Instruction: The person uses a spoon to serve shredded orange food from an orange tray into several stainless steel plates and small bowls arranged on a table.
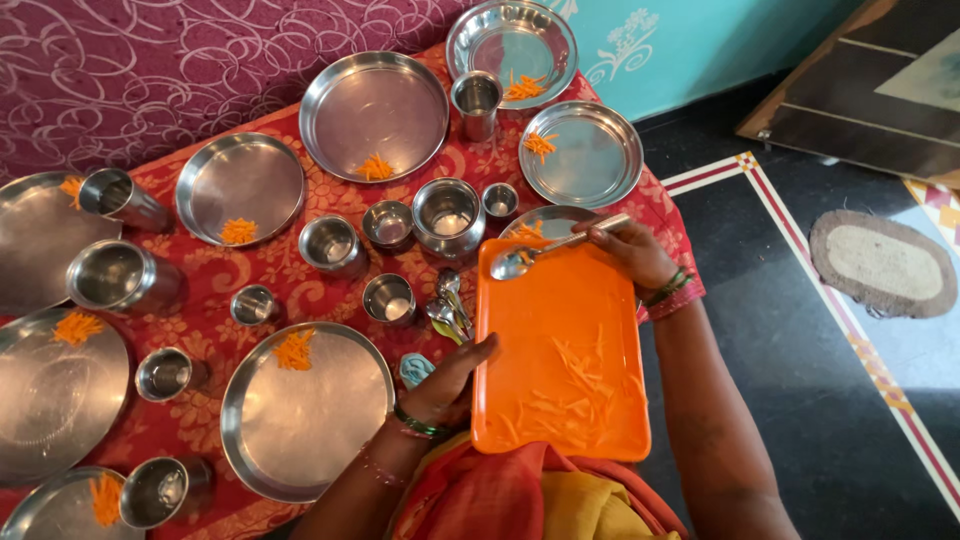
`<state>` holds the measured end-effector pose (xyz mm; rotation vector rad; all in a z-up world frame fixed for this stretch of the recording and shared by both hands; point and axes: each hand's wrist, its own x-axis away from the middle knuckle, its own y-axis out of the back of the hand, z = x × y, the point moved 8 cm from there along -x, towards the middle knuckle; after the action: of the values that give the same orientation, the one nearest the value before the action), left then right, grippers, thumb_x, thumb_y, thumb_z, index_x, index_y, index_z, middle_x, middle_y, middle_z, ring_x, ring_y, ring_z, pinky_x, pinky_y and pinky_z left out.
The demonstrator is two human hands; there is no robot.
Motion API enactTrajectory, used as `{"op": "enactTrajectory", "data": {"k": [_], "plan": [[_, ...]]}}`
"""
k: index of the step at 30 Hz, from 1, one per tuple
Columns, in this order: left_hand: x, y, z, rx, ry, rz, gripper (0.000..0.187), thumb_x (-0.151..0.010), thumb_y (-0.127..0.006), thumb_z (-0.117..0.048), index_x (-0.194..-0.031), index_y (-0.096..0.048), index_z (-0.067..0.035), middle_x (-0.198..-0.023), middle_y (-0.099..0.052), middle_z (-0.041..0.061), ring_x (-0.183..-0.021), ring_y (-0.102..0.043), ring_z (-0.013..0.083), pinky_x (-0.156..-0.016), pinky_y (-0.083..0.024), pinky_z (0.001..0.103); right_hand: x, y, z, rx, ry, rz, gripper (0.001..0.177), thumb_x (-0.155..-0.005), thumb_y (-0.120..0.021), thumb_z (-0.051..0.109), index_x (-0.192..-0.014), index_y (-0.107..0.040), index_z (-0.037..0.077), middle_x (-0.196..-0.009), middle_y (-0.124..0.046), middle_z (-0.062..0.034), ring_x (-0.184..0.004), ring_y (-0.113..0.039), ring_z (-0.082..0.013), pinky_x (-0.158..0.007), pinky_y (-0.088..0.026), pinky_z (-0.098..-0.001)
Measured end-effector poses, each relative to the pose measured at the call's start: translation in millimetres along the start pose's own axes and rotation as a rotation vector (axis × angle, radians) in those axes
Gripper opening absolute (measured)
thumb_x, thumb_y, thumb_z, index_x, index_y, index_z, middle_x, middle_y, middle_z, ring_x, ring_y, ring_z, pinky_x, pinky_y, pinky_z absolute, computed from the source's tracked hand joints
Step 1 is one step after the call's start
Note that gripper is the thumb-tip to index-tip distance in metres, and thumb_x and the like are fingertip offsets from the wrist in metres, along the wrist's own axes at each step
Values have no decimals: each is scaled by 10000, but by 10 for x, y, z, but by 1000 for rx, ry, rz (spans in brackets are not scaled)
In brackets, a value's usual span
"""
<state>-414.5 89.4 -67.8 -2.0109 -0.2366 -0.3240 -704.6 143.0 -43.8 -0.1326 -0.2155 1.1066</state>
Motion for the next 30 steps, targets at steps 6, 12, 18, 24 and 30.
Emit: {"op": "enactTrajectory", "data": {"k": [6, 12, 18, 24, 30], "plan": [[-185, 122, -296, -257, -175, -155, 428, -1027, -593, -270, -1399, -542, -63, -1213, -677, 36, -1017, -675, 134, -776, -576, 273, -28, 374, -85, -268, -48, -376, 248, -1069, -565, 202, -1234, -660, 43, -1099, -764, -100, -1017, -705, -172, -817, -502, -252], [-587, 146, -775, -185, -433, -265, 420, -1115, -638, -313, -1410, -549, -28, -1066, -641, 76, -707, -594, 126, -483, -484, 235, 120, 923, 291, -424, 36, -506, 249, -1049, -585, 177, -1259, -641, 55, -1091, -743, -75, -994, -727, -192, -732, -551, -301], [-1115, -311, -1138, -13, -553, -324, 488, -970, -601, -315, -1384, -491, -82, -1253, -659, 69, -1010, -726, 179, -815, -649, 424, 57, 1144, 786, -6, 264, -466, 179, -1058, -594, 53, -1211, -632, -33, -1113, -733, -150, -973, -743, -214, -807, -593, -283], [-1775, -453, -1009, 61, -612, -309, 487, -999, -636, -272, -1413, -491, -61, -1285, -647, 106, -964, -688, 215, -811, -626, 447, -285, 1217, 1320, 634, 542, -392, 194, -988, -651, -78, -1155, -726, -16, -1104, -764, -132, -994, -732, -179, -852, -587, -272], [-2242, -390, -775, 125, -645, -264, 437, -1073, -644, -229, -1430, -490, -31, -1192, -632, 147, -850, -674, 202, -813, -624, 454, -716, 1154, 1538, 922, 774, -291, 248, -917, -712, -99, -1119, -756, 39, -1102, -773, -105, -1005, -732, -193, -856, -585, -320]]}}
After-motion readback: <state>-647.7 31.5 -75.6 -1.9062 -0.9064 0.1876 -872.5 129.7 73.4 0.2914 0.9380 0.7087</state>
